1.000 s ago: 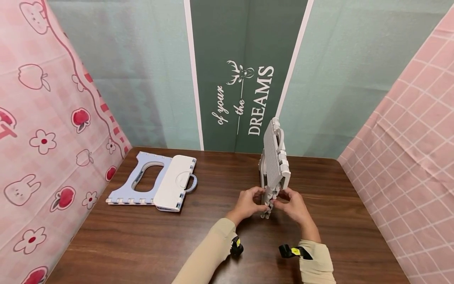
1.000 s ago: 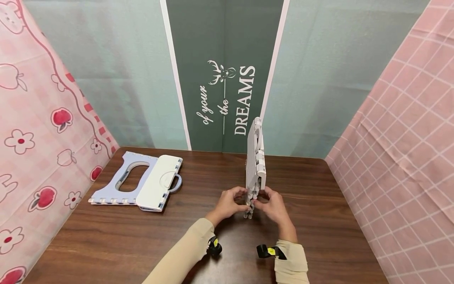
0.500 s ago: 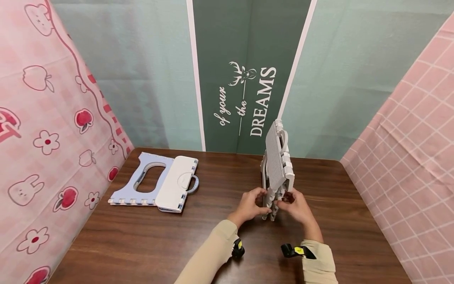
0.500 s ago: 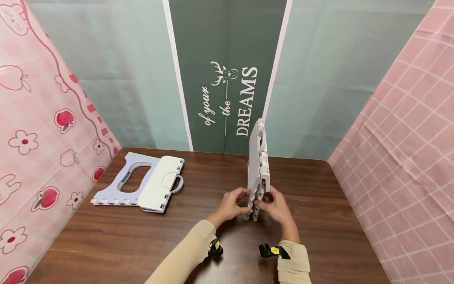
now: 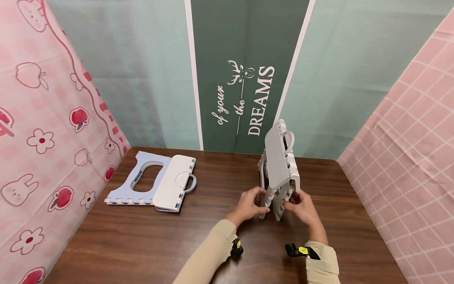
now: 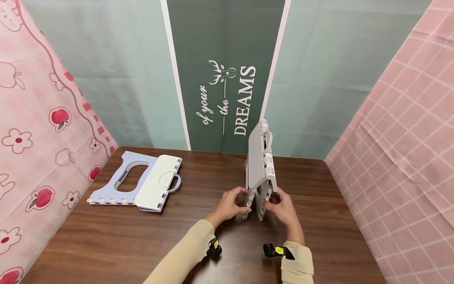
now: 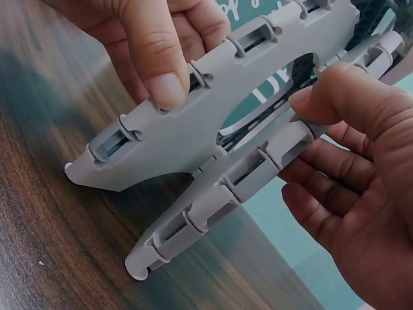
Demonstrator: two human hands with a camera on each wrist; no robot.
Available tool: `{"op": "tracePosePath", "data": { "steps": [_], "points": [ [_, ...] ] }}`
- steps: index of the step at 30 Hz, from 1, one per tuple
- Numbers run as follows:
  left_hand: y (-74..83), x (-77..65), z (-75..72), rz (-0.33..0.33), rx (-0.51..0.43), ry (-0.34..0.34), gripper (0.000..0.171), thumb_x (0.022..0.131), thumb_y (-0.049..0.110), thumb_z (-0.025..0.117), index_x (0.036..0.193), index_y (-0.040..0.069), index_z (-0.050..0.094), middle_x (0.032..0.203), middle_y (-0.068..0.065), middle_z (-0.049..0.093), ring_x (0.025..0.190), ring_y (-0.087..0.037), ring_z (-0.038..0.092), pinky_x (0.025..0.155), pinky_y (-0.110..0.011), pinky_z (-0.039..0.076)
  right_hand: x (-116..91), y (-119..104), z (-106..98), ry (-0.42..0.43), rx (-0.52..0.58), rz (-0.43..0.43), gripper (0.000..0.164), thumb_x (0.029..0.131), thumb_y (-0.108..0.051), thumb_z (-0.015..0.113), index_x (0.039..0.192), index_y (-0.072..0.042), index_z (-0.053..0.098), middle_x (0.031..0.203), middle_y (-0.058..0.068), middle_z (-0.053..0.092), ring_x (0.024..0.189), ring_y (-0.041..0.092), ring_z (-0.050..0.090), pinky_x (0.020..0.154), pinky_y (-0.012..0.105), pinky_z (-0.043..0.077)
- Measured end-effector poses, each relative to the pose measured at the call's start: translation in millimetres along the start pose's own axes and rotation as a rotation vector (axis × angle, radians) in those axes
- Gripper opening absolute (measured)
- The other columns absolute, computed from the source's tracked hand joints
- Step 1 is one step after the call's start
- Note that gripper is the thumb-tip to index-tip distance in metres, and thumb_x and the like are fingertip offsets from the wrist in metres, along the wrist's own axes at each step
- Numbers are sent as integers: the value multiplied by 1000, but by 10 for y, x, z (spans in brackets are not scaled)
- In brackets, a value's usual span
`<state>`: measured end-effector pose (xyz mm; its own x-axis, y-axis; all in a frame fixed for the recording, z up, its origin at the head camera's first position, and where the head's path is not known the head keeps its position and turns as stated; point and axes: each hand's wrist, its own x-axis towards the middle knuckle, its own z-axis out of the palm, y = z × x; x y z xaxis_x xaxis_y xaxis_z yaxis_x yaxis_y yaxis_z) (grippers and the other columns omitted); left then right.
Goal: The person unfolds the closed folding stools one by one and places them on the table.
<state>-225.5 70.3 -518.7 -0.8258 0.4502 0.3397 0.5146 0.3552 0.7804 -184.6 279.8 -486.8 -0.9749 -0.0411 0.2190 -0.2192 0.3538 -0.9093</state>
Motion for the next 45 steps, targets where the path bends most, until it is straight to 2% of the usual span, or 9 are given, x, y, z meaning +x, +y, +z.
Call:
{"op": "tracePosePath", "data": {
  "steps": [3, 10, 18, 25, 31, 36, 45],
  "points": [
    [11, -6, -4, 5, -1, 1, 52, 66, 16, 85, 110, 8, 59, 105, -4, 63, 92, -22, 62, 76, -27, 49, -10, 9, -13, 12, 26, -3, 33, 73, 14, 67, 103, 15, 54, 91, 20, 62, 80, 9, 60, 66, 21, 49],
    [11, -7, -5, -1, 5, 6, 51, 66, 16, 85, 109, 9, 59, 103, -2, 63, 88, -21, 62, 73, -23, 48, -38, 34, -48, 47, 29, -34, 24, 73, 14, 65, 94, 14, 53, 82, 2, 62, 77, 6, 59, 64, 19, 49],
    [-13, 1, 8, 12, 20, 20, 51, 66, 16, 85, 109, 10, 59, 102, 0, 63, 87, -20, 61, 72, -18, 46, -52, 90, -86, 80, 41, -38, 23, 74, 14, 65, 95, 13, 53, 83, -5, 61, 78, 8, 59, 65, 18, 48],
    [-34, 0, 27, 16, 49, 38, 52, 64, 16, 85, 110, 11, 59, 99, -2, 63, 79, -20, 59, 67, -14, 41, -65, 113, -126, 106, 35, -23, 23, 76, 15, 64, 96, 13, 52, 81, -7, 59, 75, 3, 56, 62, 17, 46],
    [-15, -12, 24, 12, 36, 41, 52, 64, 13, 85, 108, 10, 59, 98, -3, 63, 79, -24, 60, 67, -14, 41, -91, 121, -152, 132, 45, 0, 24, 76, 13, 62, 98, 14, 52, 83, -9, 60, 76, 5, 58, 64, 17, 46],
    [-19, -15, 30, 24, 41, 45, 51, 64, 13, 84, 108, 9, 59, 100, -5, 63, 80, -22, 61, 68, -14, 42, -108, 109, -174, 149, 58, 0, 24, 75, 14, 62, 98, 14, 52, 83, -9, 60, 77, 3, 58, 64, 16, 47],
    [-23, -18, 34, 26, 16, 37, 52, 65, 12, 83, 110, 7, 58, 105, -9, 63, 85, -23, 61, 73, -25, 49, -117, 169, -214, 188, 82, 27, 24, 75, 16, 62, 97, 8, 55, 84, -12, 62, 79, 1, 59, 65, 16, 46]
  ]
}}
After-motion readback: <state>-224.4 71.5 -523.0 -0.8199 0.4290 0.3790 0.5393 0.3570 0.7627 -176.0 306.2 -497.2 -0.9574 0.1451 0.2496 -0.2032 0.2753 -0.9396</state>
